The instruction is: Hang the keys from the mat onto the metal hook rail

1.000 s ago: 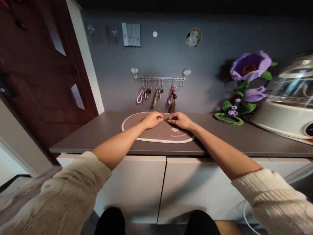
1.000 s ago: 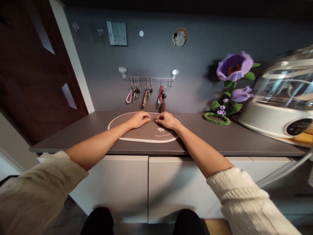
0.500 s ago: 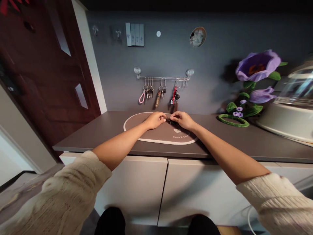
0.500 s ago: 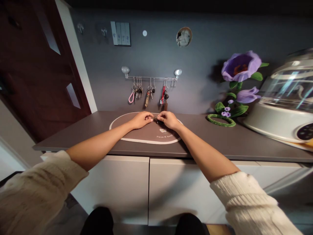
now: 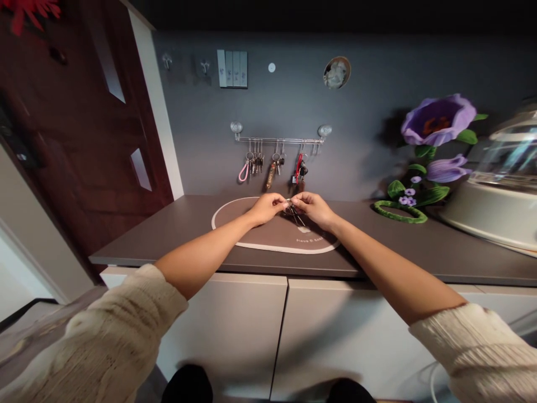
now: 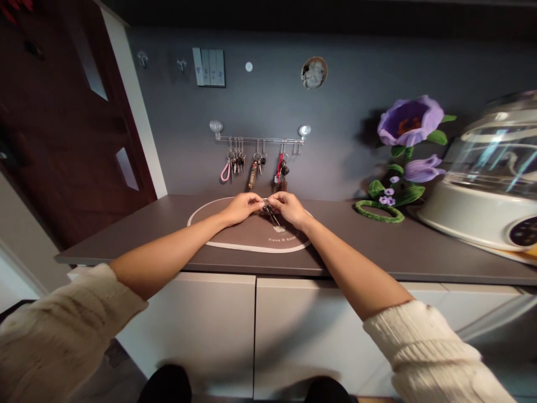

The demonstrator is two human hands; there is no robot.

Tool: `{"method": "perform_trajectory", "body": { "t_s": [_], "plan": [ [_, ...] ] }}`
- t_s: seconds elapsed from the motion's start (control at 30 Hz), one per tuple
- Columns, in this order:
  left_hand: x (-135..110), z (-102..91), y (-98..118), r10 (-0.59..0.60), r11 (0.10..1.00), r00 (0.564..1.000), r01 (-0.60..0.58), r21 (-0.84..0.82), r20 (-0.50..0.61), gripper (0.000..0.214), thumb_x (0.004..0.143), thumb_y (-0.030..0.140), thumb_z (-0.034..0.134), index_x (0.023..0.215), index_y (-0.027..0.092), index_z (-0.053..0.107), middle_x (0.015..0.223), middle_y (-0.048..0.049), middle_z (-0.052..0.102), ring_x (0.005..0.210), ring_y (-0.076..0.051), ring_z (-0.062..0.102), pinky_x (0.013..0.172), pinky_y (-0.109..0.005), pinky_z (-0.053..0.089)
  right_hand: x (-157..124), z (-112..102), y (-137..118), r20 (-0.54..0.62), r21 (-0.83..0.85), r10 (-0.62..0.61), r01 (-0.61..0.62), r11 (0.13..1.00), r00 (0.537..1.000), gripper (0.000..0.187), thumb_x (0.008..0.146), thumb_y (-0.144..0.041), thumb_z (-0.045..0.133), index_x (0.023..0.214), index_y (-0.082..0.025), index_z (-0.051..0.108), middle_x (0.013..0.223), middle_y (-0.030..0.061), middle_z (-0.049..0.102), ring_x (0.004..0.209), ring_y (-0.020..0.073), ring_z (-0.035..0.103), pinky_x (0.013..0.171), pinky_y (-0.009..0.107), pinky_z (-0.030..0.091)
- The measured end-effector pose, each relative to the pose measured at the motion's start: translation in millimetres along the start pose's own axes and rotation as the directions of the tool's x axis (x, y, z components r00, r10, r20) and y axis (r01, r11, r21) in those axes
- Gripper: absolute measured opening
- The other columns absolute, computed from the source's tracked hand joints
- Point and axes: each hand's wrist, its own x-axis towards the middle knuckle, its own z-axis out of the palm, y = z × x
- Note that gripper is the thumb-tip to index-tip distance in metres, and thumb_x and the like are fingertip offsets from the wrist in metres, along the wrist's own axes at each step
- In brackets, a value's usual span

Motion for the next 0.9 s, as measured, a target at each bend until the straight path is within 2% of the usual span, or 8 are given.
{"method": "perform_trajectory", "body": {
  "t_s": [0.23, 0.4, 0.57, 0.77, 0.9],
  "plan": [
    [1.5, 0.4, 1.0, -0.088, 0.972, 0.995, 0.073, -0.223, -0.056, 0.019, 0.069, 0.029, 0.059, 0.074, 0.01, 0.057, 0.068, -0.0018, 0.061, 0.063, -0.009, 0.052, 0.065, -0.024, 0.041, -0.9, 2.6, 3.0, 0.027, 0.189, 0.059, -0.063, 0.98, 0.998, 0.034, 0.058, -0.041, 0.071, 0.073, -0.015, 0.056, 0.064, -0.0021, 0.054, 0.058, 0.0066, 0.048, 0.063, 0.023, 0.041],
    [4.0, 1.2, -2.9, -0.105, 0.941, 0.989, 0.066, -0.332, -0.102, 0.028, 0.065, 0.035, 0.064, 0.076, 0.011, 0.058, 0.071, -0.0031, 0.063, 0.066, -0.01, 0.055, 0.068, -0.026, 0.043, -2.1, 3.4, 3.4, 0.041, 0.211, 0.063, -0.07, 0.975, 0.997, 0.033, 0.058, -0.04, 0.071, 0.075, -0.015, 0.057, 0.065, -0.0019, 0.056, 0.057, 0.0064, 0.048, 0.063, 0.024, 0.041],
    [2.8, 1.9, 0.7, -0.081, 0.956, 0.988, 0.039, -0.289, -0.134, 0.031, 0.066, 0.039, 0.063, 0.08, 0.011, 0.06, 0.074, -0.0038, 0.063, 0.068, -0.012, 0.055, 0.069, -0.026, 0.044, -2.1, 3.1, 0.3, -0.024, 0.226, 0.027, -0.02, 0.974, 0.999, 0.033, 0.058, -0.039, 0.071, 0.074, -0.015, 0.057, 0.063, -0.0028, 0.055, 0.055, 0.0058, 0.046, 0.058, 0.022, 0.039],
    [5.1, 3.9, -1.5, -0.055, 0.98, 0.985, 0.021, -0.198, -0.166, 0.028, 0.068, 0.036, 0.061, 0.085, 0.013, 0.061, 0.078, -0.0042, 0.064, 0.07, -0.013, 0.056, 0.068, -0.026, 0.045, 1.3, 0.7, -0.3, -0.064, 0.305, 0.008, 0.012, 0.952, 0.998, 0.035, 0.054, -0.041, 0.073, 0.072, -0.016, 0.055, 0.065, -0.0026, 0.054, 0.06, 0.008, 0.049, 0.063, 0.023, 0.041],
    [6.8, 4.1, -4.8, -0.041, 0.993, 0.978, 0.018, -0.117, -0.203, 0.026, 0.071, 0.035, 0.057, 0.084, 0.013, 0.062, 0.078, -0.0045, 0.064, 0.069, -0.013, 0.055, 0.066, -0.026, 0.044, 4.8, -4.6, -1.8, -0.145, 0.292, -0.032, 0.074, 0.954, 0.989, 0.036, 0.054, -0.043, 0.072, 0.072, -0.016, 0.056, 0.068, -0.002, 0.055, 0.063, 0.0082, 0.049, 0.067, 0.024, 0.041]
  ]
}}
